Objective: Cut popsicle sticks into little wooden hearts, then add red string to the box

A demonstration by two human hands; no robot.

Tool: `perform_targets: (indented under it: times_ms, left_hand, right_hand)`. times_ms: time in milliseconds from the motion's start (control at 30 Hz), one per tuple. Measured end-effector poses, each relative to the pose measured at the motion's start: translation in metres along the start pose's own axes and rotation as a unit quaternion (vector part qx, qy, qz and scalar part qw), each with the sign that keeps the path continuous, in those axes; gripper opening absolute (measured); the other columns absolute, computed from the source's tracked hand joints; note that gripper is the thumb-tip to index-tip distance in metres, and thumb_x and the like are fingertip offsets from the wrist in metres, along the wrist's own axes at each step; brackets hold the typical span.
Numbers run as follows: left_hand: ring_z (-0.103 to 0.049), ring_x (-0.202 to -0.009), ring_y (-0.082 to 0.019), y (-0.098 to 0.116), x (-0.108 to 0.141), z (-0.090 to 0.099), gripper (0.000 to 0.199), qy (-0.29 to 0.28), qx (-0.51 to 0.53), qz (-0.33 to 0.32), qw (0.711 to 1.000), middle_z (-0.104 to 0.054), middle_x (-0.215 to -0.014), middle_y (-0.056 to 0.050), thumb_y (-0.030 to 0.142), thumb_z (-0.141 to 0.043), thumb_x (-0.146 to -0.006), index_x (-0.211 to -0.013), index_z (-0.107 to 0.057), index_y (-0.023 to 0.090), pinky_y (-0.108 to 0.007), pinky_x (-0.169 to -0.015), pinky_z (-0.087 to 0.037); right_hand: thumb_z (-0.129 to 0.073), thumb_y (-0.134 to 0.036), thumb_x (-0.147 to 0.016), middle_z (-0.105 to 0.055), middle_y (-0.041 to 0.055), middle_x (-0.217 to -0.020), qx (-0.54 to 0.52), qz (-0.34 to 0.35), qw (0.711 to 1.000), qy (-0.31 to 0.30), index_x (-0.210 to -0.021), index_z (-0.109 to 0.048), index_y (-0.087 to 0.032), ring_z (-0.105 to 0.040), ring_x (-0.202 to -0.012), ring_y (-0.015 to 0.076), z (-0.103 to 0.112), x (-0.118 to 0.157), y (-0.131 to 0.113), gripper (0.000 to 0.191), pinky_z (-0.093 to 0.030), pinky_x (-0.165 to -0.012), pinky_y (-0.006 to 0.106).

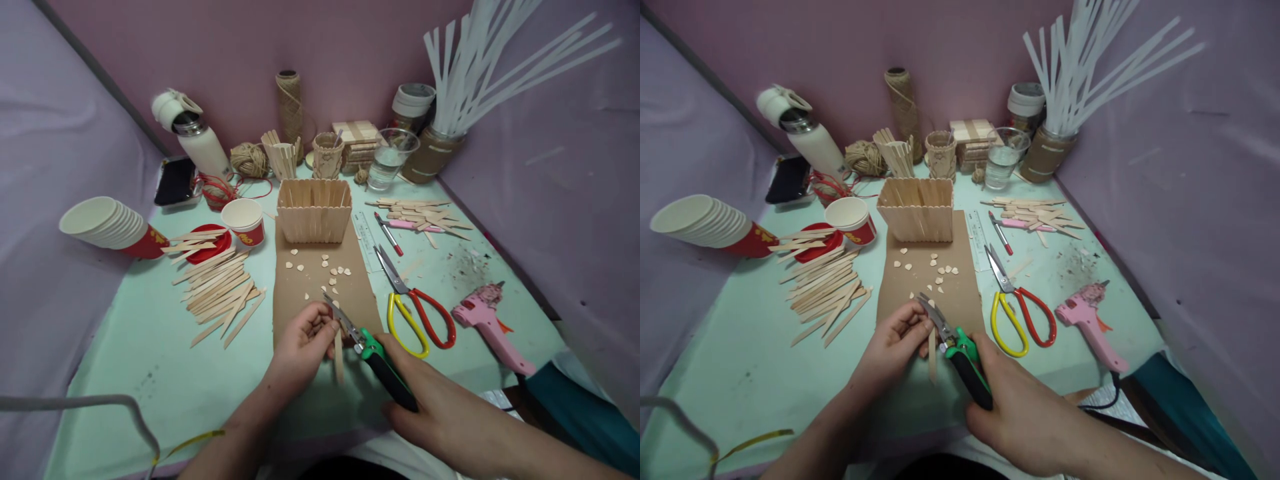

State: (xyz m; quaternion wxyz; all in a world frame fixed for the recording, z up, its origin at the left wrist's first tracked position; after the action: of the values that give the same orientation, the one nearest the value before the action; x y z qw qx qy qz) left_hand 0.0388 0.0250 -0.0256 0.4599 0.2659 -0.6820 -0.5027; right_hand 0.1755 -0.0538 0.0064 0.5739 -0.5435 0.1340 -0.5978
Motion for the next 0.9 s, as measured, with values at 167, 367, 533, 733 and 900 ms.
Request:
perform_targets:
  times_ms: [167, 367, 533, 733, 900]
  left_hand:
    - [-0.049, -0.051, -0.007, 0.000, 0.001, 0.001, 0.015, 0.002, 0.011, 0.018, 1.000, -0.051, -0.063, 0.005, 0.031, -0.059, -0.082, -0.078, -0.055, 0.017, -0.021, -0.055, -0.039]
    - [-0.053, -0.052, -0.008, -0.005, 0.000, 0.004, 0.015, 0.025, 0.012, 0.035, 0.999, -0.056, -0.065, 0.003, 0.030, -0.060, -0.080, -0.079, -0.056, 0.016, -0.022, -0.058, -0.042]
    - [-0.051, -0.047, -0.008, -0.006, 0.000, 0.008, 0.019, 0.028, 0.000, 0.060, 0.998, -0.054, -0.060, 0.004, 0.033, -0.061, -0.078, -0.081, -0.056, 0.016, -0.021, -0.052, -0.040]
    - [-0.055, -0.054, -0.011, 0.003, 0.002, 0.026, 0.024, 0.066, -0.042, 0.038, 0.996, -0.060, -0.066, 0.002, 0.039, -0.062, -0.078, -0.087, -0.063, 0.016, -0.023, -0.052, -0.043]
    - [-0.064, -0.087, -0.021, 0.030, 0.008, 0.078, 0.022, 0.192, -0.249, -0.087, 0.945, -0.071, -0.096, -0.006, 0.038, -0.058, -0.084, -0.095, -0.069, 0.022, -0.034, -0.079, -0.048]
  right_hand:
    - [-0.055, -0.018, -0.071, -0.066, 0.0080, -0.098, 0.001, -0.005, 1.000, -0.015, -0.118, -0.054, -0.017, -0.060, -0.090, 0.0247, 0.001, -0.003, -0.004, 0.046, -0.046, -0.088, 0.040]
    - [-0.051, -0.013, -0.069, -0.064, 0.0039, -0.091, -0.024, -0.021, 0.999, -0.016, -0.102, -0.055, -0.018, -0.058, -0.085, 0.0213, -0.002, -0.008, 0.001, 0.033, -0.047, -0.077, 0.033]
    - [-0.052, -0.012, -0.069, -0.063, 0.0043, -0.096, -0.048, -0.006, 0.998, -0.025, -0.109, -0.053, -0.019, -0.058, -0.087, 0.0212, -0.002, -0.007, -0.002, 0.041, -0.047, -0.082, 0.036]
    - [-0.052, -0.012, -0.071, -0.062, 0.0058, -0.104, -0.011, 0.000, 1.000, -0.013, -0.128, -0.042, -0.021, -0.059, -0.092, 0.0226, 0.001, 0.002, 0.002, 0.058, -0.046, -0.088, 0.040]
    - [-0.053, -0.018, -0.074, -0.060, 0.0105, -0.113, 0.106, -0.012, 0.992, 0.069, -0.129, -0.041, -0.022, -0.059, -0.101, 0.0272, 0.011, 0.008, 0.010, 0.057, -0.048, -0.085, 0.041]
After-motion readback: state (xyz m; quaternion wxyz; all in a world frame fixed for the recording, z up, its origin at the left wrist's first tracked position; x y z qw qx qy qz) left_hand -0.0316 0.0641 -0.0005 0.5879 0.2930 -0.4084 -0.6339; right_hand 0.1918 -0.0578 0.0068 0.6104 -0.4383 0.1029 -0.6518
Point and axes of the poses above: each hand's wrist, its own x-axis away from the middle knuckle, its own z-axis out of the back of the hand, y = z × x, the point moved 7 cm from there along -x, towards the middle knuckle
